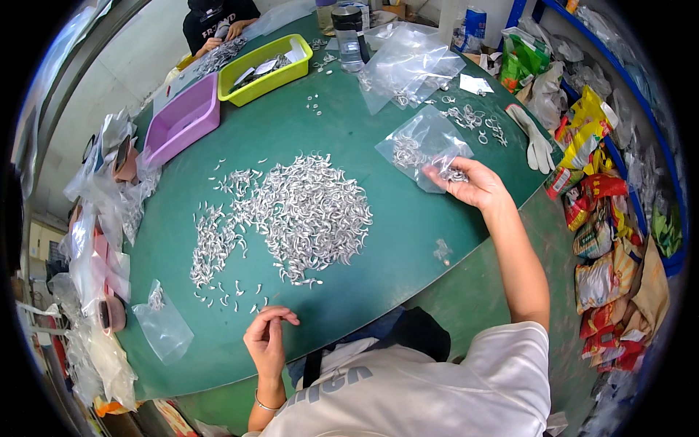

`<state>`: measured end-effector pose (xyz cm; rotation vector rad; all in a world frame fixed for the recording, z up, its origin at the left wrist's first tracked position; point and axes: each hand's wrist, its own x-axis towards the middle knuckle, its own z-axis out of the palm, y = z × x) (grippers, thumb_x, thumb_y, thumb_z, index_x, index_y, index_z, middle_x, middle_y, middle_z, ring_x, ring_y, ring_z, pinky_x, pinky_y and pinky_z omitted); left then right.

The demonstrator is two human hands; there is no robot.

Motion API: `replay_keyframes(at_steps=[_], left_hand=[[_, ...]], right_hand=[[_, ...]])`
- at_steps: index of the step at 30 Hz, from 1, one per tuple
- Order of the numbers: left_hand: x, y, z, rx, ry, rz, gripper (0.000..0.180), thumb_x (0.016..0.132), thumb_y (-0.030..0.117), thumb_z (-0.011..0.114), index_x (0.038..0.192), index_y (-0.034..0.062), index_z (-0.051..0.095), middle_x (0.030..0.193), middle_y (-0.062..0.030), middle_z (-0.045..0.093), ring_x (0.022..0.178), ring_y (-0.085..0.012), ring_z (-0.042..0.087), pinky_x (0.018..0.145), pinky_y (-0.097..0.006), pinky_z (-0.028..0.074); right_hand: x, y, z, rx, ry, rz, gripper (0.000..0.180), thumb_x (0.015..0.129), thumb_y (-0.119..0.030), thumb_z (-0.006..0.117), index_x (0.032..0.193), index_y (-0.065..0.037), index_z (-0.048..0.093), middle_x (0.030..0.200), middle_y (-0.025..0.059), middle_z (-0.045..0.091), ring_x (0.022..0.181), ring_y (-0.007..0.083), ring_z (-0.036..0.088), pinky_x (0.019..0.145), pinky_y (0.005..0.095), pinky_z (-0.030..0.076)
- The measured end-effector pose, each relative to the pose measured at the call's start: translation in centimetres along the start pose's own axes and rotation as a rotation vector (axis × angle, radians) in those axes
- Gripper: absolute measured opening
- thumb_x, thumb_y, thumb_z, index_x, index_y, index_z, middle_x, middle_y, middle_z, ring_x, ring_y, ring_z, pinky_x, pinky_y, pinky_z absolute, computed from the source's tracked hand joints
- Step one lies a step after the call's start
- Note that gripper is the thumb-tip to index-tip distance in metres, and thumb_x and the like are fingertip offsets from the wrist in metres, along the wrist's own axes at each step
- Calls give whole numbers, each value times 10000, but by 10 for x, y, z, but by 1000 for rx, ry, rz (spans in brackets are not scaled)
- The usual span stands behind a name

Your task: The person sorts small silver hook-shaped metal components on a green surface by hand, gathering them into piles and placing them into plastic bags.

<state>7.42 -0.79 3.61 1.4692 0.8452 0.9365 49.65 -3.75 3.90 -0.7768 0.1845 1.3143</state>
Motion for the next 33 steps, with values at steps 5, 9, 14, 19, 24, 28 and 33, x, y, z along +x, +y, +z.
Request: replay_keyframes(at_steps=[5,9,14,19,24,28,33], left_hand=[[0,-4,0,-19,-14,-20,193,887,-82,403,932,-74,591,877,-138,584,745,-187,598,702,-276,474],[1,-5,-1,-40,1,-27,206,871,-106,402,922,-71,598,875,-136,596,755,-174,599,711,-267,481],[0,-5,-8,-38,3,-25,212,863,-115,403,919,-66,601,872,-130,605,761,-170,600,709,-262,484],[0,-12,-14,11,-25,-23,213,882,-96,396,934,-62,600,855,-126,594,756,-169,586,707,-270,471],[5,-10,-17,425,35,47,178,819,-109,486,932,-34,601,833,-125,589,725,-186,584,674,-259,451],[11,-13,-25,708,-2,94,261,769,-61,580,1025,-13,574,984,-159,555,894,-336,519,800,-363,433],[48,-13,-12,882,-233,245,481,758,42,644,1214,54,490,1249,-143,443,1122,-356,419,922,-440,371]], right_hand=[[-3,1,22,-191,-114,-66,339,874,39,473,1188,104,361,1250,275,384,1121,455,468,951,475,469],[1,-6,28,-337,-311,-111,425,873,1,522,1234,80,312,1318,250,305,1156,474,431,960,480,457],[19,-13,20,-84,-232,-270,471,804,-29,642,1162,41,343,1380,221,147,1176,452,413,947,436,476],[21,-37,1,297,-329,-317,558,849,-11,562,1295,65,235,1300,299,337,1187,405,427,881,383,507],[51,-34,-46,282,-374,-424,554,896,-15,476,1336,103,160,1343,306,302,1239,382,380,1012,389,412],[-10,19,-14,-63,71,-592,499,916,-96,490,1314,103,265,1372,241,320,1278,326,338,1019,397,358],[-53,110,31,-1064,364,-1281,558,829,-99,596,1329,-16,363,1356,123,379,1240,229,370,1024,371,297]])
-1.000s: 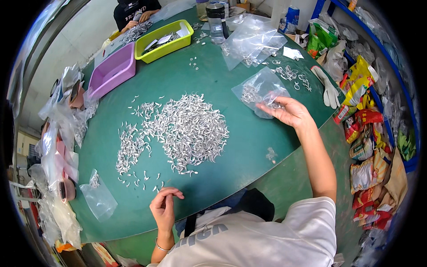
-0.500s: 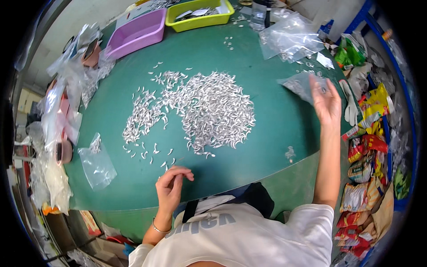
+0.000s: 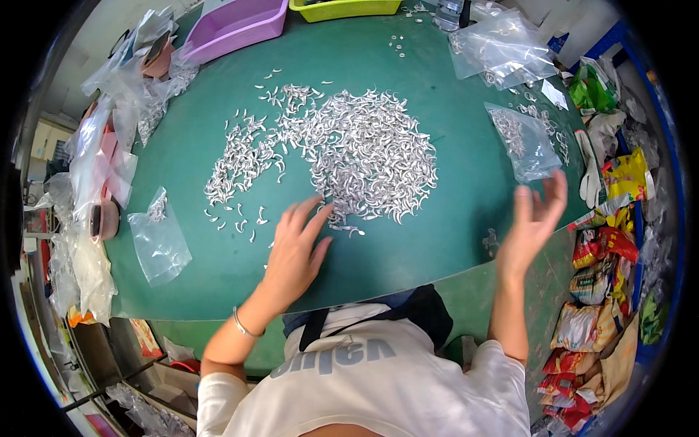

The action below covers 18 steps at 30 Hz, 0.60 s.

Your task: The person sorts small silver hook-shaped metal components on a green surface by hand, gathering them into piles and placing them into plastic bags.

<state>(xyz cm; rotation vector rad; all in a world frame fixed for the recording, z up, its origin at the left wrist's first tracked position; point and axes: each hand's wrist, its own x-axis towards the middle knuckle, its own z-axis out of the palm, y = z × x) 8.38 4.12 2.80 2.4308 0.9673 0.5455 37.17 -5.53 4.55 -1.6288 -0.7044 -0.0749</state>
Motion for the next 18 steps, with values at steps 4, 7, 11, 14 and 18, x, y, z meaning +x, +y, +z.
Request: replay_keyframes(at_steps=[4,7,11,14,18], left_hand=[[47,5,22,153,-26,228,578,774,165,659,1302,106,429,1357,-120,369,1240,-369,339,997,-525,303],[53,-6,44,233,-28,260,548,786,214,646,1289,118,449,1359,-122,373,1266,-358,319,1006,-551,283],[44,-18,37,205,-97,237,441,803,156,616,1224,108,494,1329,-127,403,1256,-344,342,1009,-519,300],[31,-27,30,205,-87,222,373,803,87,586,1171,92,520,1298,-133,429,1240,-335,370,1013,-499,308],[15,-34,16,225,-92,183,365,779,2,559,1135,80,537,1264,-142,450,1222,-335,395,1016,-493,309]], right_hand=[[-19,-2,36,-295,-854,-305,736,666,-295,761,1314,-146,444,1393,160,314,1321,352,230,1063,438,196],[-41,6,62,-469,-1025,-402,856,581,-293,816,1331,-164,421,1414,226,242,1322,424,181,1050,511,190],[-67,-1,67,-424,-943,-427,671,713,-175,723,1298,-39,423,1408,242,241,1313,450,191,1047,545,199],[-86,-10,69,-389,-978,-475,581,769,-116,658,1289,-9,421,1400,243,252,1309,449,209,1042,562,202],[-90,-23,68,-332,-1000,-545,397,776,-71,635,1158,-30,538,1295,168,407,1246,372,338,1008,514,278]])
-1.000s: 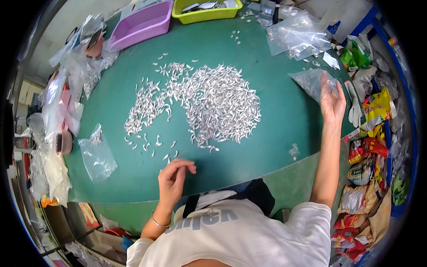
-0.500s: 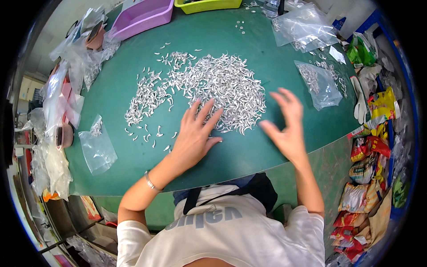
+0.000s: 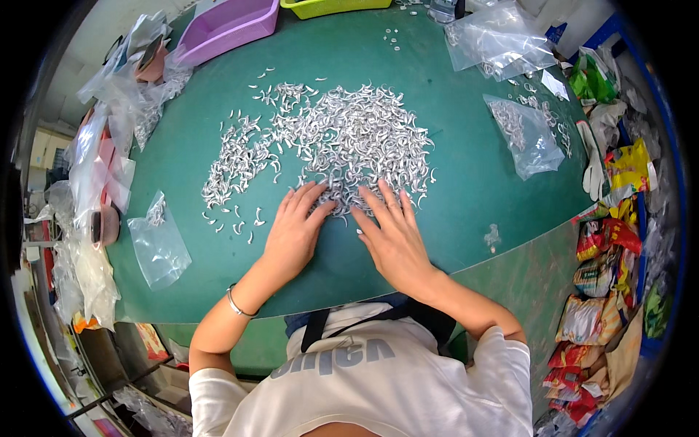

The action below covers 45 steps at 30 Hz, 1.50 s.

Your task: The person sorts small silver hook-shaped metal components on a green surface by hand, gathering them into piles and placing them into plastic bags.

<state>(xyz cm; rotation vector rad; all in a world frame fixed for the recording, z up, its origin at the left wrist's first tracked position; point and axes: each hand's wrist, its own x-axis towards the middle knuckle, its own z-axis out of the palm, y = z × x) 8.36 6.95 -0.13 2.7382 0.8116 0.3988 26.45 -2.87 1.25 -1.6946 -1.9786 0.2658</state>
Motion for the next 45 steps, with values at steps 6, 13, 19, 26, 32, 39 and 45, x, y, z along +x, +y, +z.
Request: replay_keyframes(at_steps=[6,13,19,26,32,39,45], left_hand=[[-18,3,-12,-32,63,-111,396,735,-40,569,1114,75,552,1260,-144,452,1203,-339,409,993,-491,311],[29,32,-3,-110,62,100,442,748,-6,582,1175,93,527,1284,-134,438,1206,-359,395,979,-490,317],[51,35,16,-47,-56,284,458,760,65,596,1208,118,515,1308,-119,429,1243,-358,355,984,-495,327],[25,21,8,-107,83,96,396,706,54,662,1090,76,571,1070,-105,498,1065,-317,465,865,-417,393],[20,18,0,-153,136,-6,314,705,-22,635,1007,40,573,982,-117,488,924,-299,490,795,-382,398],[14,22,-9,-134,98,-37,316,706,10,663,1009,35,574,1046,-136,481,971,-323,476,843,-406,368],[44,19,-19,-217,95,18,352,721,55,685,1049,35,561,1153,-152,474,1081,-340,456,880,-406,368]], right_hand=[[9,38,-30,140,331,201,229,718,10,652,938,-54,644,907,79,571,857,265,505,785,380,396],[24,60,-27,-149,191,101,162,695,-63,692,840,-38,623,902,48,569,879,240,507,776,362,359],[14,81,-45,189,401,335,74,784,6,628,856,22,621,746,106,625,606,182,566,573,265,448],[8,106,-58,240,328,382,125,862,1,540,960,13,616,720,42,602,589,70,507,529,225,419],[42,99,-67,654,40,548,138,864,-65,548,958,-3,628,682,86,558,617,142,532,562,274,415],[56,90,-52,-145,1,151,92,768,-96,635,837,-35,635,773,110,605,723,325,588,612,419,454],[52,100,-68,50,4,287,59,765,-53,632,776,-3,602,723,126,596,604,286,563,562,361,443]])
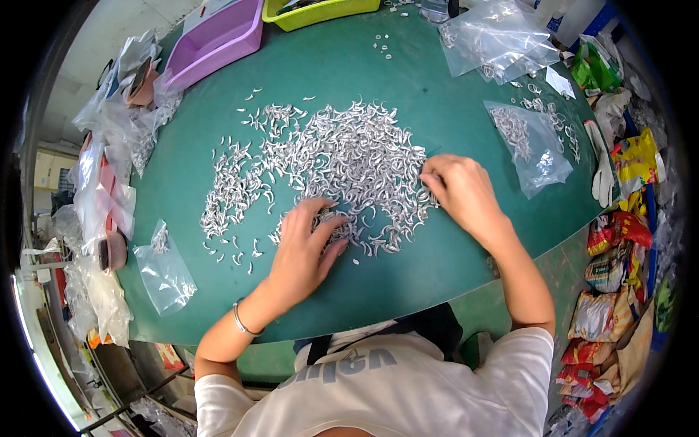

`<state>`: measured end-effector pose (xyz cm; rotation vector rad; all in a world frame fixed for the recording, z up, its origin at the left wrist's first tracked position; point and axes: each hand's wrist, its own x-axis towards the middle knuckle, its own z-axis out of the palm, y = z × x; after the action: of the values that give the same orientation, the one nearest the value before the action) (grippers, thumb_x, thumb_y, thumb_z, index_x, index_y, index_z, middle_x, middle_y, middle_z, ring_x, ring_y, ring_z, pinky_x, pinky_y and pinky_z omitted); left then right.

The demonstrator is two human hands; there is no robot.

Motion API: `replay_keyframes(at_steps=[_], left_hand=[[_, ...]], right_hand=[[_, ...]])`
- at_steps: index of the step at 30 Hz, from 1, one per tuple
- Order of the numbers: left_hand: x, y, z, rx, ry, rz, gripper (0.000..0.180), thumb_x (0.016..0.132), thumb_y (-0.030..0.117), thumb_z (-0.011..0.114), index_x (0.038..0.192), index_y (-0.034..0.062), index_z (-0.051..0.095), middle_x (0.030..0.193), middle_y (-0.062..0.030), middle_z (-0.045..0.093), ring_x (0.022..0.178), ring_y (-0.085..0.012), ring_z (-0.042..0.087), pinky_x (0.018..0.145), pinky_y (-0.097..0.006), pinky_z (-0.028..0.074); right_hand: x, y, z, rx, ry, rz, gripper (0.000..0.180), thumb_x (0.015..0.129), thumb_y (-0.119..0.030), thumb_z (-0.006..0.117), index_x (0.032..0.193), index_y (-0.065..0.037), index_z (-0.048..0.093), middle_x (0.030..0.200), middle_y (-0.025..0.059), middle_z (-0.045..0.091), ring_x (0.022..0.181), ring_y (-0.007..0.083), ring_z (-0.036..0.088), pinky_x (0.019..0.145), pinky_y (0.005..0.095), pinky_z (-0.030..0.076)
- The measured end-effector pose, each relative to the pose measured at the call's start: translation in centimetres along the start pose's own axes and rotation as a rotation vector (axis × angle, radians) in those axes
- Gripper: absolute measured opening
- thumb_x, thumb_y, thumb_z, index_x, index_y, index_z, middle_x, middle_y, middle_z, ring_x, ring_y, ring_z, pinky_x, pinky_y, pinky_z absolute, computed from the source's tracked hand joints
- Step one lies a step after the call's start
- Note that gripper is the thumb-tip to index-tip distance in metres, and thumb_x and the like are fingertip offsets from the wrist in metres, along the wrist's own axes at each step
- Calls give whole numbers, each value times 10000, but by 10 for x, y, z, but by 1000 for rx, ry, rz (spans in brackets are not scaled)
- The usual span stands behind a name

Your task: The person sorts small silver hook-shaped metal components on a green surface by hand, gathering them into piles and placing them into plastic bags.

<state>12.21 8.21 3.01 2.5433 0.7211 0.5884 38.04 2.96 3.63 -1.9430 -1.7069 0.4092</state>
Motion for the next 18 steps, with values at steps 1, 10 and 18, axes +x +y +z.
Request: replay_keyframes(at_steps=[1,10,18], left_hand=[[10,-3,1,-22,-3,3,360,725,58,685,1061,35,557,1170,-155,473,1101,-344,452,890,-409,368],[86,-16,54,183,-15,145,445,784,177,653,1191,56,522,1303,-155,428,1229,-366,358,999,-450,326],[47,-20,24,168,-141,214,370,718,55,610,1085,42,570,1203,-138,478,1182,-334,413,965,-417,375]], right_hand=[[1,0,-6,68,9,47,60,770,-48,630,775,3,599,712,128,588,580,264,551,551,344,437],[2,42,-8,908,-127,362,109,904,-127,546,894,-19,536,708,-6,502,570,50,423,533,205,366],[7,40,-4,1153,7,355,137,878,-76,559,985,6,585,826,32,586,670,61,501,584,196,406]])
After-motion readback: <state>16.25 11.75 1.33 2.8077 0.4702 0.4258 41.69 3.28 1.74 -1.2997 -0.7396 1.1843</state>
